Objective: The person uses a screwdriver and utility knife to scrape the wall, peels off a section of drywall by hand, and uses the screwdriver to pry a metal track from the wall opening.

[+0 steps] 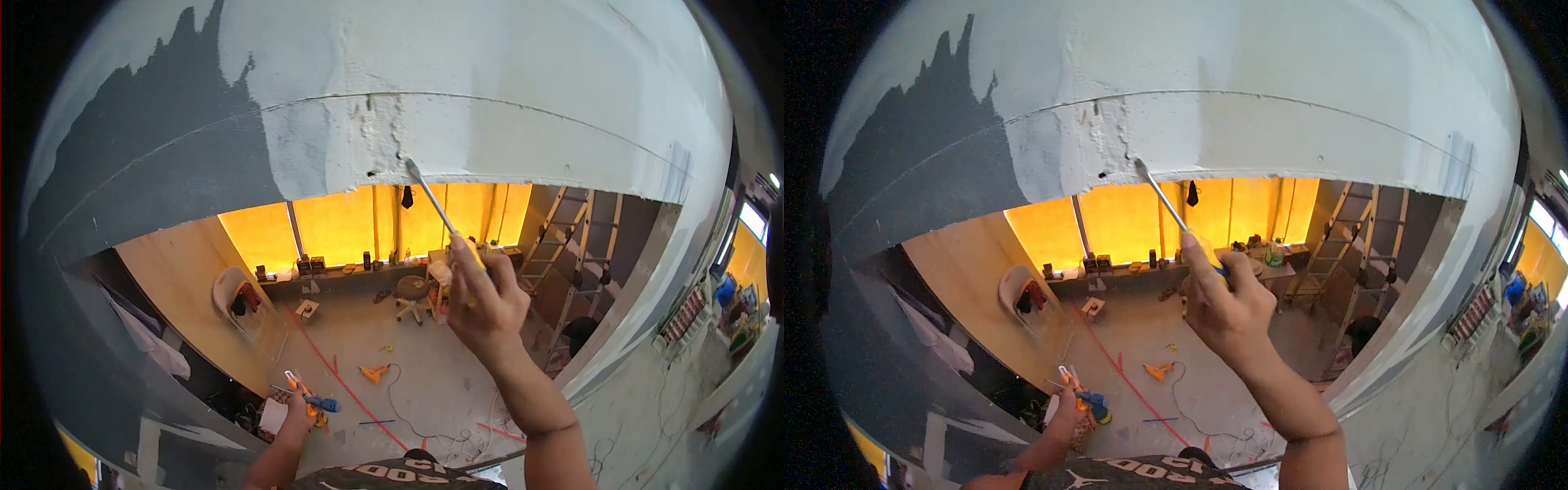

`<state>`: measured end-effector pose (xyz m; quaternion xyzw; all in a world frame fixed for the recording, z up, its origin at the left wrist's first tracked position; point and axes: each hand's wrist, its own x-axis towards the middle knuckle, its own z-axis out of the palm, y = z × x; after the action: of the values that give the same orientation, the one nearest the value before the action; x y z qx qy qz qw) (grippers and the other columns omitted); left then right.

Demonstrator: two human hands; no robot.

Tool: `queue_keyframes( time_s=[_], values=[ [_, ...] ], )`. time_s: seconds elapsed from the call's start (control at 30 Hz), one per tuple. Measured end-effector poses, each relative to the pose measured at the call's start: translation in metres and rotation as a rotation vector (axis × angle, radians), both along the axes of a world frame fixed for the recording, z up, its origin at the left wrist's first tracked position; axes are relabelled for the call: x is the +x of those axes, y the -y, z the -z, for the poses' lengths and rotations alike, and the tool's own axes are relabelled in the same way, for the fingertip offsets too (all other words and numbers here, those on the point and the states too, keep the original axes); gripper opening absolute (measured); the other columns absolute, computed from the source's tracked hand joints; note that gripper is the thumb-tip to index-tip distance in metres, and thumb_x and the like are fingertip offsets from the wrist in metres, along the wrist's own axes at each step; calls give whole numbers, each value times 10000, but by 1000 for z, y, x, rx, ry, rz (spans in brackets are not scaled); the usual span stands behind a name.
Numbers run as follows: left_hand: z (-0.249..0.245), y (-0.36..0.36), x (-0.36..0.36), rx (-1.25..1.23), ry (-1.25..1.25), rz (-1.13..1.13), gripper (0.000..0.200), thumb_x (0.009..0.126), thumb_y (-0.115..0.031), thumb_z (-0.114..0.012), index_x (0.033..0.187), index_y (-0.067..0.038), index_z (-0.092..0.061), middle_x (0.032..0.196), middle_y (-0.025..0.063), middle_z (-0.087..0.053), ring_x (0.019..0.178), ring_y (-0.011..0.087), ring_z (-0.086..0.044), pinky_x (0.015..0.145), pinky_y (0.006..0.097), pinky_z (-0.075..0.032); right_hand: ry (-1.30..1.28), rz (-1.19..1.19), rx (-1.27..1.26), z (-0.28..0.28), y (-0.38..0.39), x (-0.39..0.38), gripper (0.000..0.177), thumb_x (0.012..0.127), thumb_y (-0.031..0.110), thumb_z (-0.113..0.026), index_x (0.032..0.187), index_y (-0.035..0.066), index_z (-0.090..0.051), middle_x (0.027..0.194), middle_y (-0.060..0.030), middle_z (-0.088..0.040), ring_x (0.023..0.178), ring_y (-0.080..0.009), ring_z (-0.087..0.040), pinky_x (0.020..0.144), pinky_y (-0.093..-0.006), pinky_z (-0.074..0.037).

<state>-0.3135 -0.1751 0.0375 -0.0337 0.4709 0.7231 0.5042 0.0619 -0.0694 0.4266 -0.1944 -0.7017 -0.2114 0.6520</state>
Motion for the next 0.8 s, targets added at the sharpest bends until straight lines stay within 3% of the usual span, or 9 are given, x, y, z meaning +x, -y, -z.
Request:
queue_keyframes(
  time_s=[0.17, 0.3, 0.4, 0.5, 0.63, 0.77, 0.8],
  values=[
    [3, -16, 1, 7, -35, 135, 450, 1011, -543, -396, 858, -130, -488, 621, 53, -505, 437, 214, -451, 392, 334, -347, 97, 58, 25, -13, 0, 18, 625, 711, 15, -704, 1302, 205, -639, 763, -70, -502, 548, -181, -531, 469, -307, -459],
    [-1, -21, 12, -45, -93, 143, 476, 1008, -554, -391, 827, -125, -490, 611, 47, -496, 435, 209, -445, 394, 331, -350, 78, -204, -122, -13, 0, 13, 555, 780, 13, -697, 1306, 180, -628, 768, -83, -509, 553, -197, -516, 484, -316, -455],
    [-9, -26, 23, -51, -48, 106, 466, 1006, -550, -405, 834, -127, -493, 608, 43, -494, 438, 203, -447, 394, 329, -350, -92, -437, -273, 3, 14, -16, 518, 805, 13, -709, 1291, 175, -634, 796, -94, -514, 658, -203, -552, 587, -325, -482],
    [-18, -18, 34, -16, -50, 94, 450, 1005, -544, -416, 849, -129, -496, 617, 42, -501, 445, 200, -453, 394, 327, -353, -102, -286, -282, -9, 19, -21, 529, 808, 14, -716, 1298, 194, -632, 843, -95, -518, 671, -210, -555, 583, -320, -480],
    [-19, 10, 30, 42, -148, 153, 416, 1005, -527, -435, 900, -128, -496, 660, 52, -535, 456, 193, -464, 402, 318, -370, -156, -277, -217, 13, -1, -14, 544, 799, 7, -734, 1297, 202, -638, 879, -110, -536, 699, -211, -570, 566, -314, -480],
    [12, 38, 14, 89, -94, 28, 403, 1007, -511, -446, 928, -119, -495, 688, 61, -553, 470, 186, -477, 411, 309, -382, -127, -227, -150, 14, 0, -5, 546, 775, -26, -740, 1283, 150, -647, 856, -110, -578, 712, -213, -551, 574, -295, -472],
    [17, 45, 11, 27, -82, -8, 401, 1010, -505, -445, 931, -114, -494, 688, 62, -551, 484, 183, -484, 414, 307, -384, -96, -228, -188, 10, 7, -2, 470, 785, -72, -701, 1238, 42, -646, 896, -115, -645, 744, -200, -572, 655, -292, -479]
  ],
)
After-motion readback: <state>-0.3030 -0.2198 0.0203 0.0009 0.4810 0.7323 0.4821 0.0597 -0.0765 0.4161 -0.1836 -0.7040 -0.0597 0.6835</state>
